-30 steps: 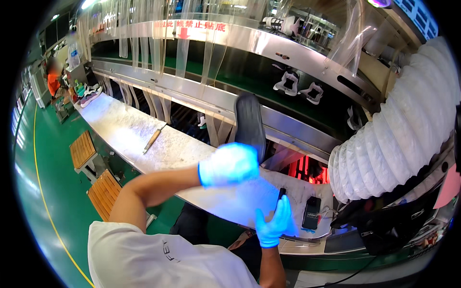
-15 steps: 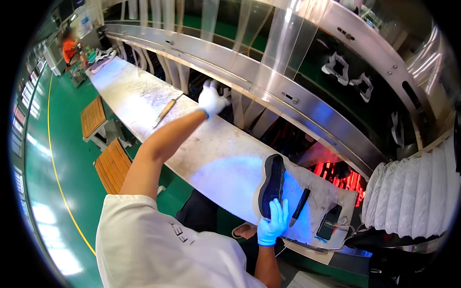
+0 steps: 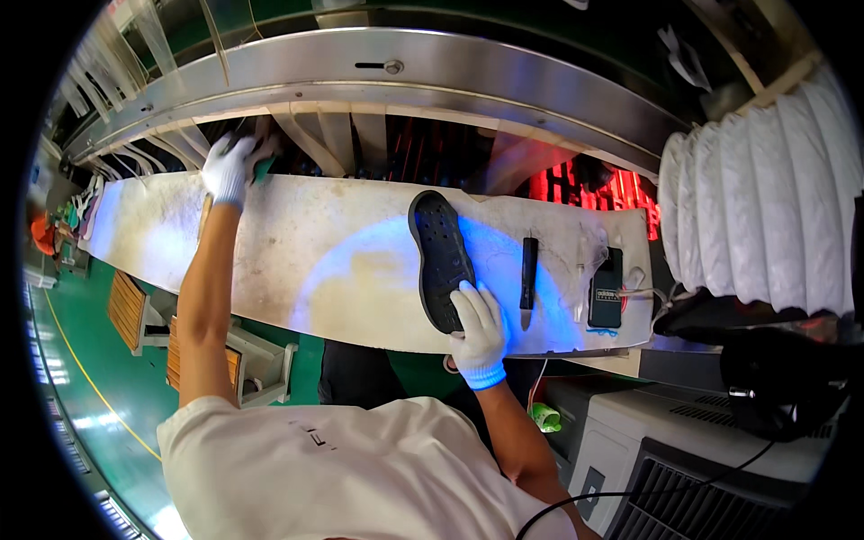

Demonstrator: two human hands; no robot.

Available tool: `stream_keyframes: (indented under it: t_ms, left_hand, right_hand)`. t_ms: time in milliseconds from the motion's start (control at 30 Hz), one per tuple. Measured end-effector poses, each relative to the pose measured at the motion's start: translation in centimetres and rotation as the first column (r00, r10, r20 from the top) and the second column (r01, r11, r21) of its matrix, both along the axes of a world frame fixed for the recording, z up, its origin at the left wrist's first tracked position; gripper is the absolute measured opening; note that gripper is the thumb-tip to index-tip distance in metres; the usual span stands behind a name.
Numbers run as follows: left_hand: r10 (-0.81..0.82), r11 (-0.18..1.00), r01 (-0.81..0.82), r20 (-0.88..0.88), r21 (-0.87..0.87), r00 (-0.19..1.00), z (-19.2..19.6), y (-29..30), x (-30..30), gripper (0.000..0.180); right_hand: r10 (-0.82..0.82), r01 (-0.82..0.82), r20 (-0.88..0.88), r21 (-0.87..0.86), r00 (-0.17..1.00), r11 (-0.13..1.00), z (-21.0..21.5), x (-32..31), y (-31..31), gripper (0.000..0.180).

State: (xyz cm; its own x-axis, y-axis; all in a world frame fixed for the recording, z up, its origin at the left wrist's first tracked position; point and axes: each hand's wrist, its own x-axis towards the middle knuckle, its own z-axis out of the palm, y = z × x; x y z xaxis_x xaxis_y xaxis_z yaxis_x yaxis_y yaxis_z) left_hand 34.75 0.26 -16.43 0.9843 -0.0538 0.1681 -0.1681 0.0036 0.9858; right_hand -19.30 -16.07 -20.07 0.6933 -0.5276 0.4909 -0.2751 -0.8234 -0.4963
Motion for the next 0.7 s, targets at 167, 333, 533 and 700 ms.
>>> stream_keyframes:
  t_ms: [167, 333, 533, 700]
  left_hand:
    - [-0.156, 0.922, -0.041, 0.467, 0.384, 0.87, 3.7, 10.1, -15.5, 0.05]
    - [-0.651, 0.665, -0.054, 0.614, 0.745, 0.446, 4.7, 10.8, -27.5, 0.051]
    - [-0.82, 0.439, 0.19, 0.305, 0.878, 0.485, 7.8, 8.4, -31.7, 0.046]
    - [-0.643, 0.457, 0.223, 0.147, 0.861, 0.752, 5.4, -1.4, -28.1, 0.093]
  right_hand:
    - [-0.035, 0.029, 0.133, 0.043, 0.99, 0.999, -0.6, 0.4, -0.8, 0.057]
    - [-0.032, 0.027, 0.159, 0.031, 0.987, 0.999, -1.3, -0.2, -0.9, 0.058]
    - [-0.023, 0.026, 0.05, -0.053, 0.998, 0.998, -3.6, -5.0, 1.2, 0.063]
    - [-0.033, 0.036, 0.055, -0.038, 0.998, 0.999, -3.2, -5.9, 2.3, 0.066]
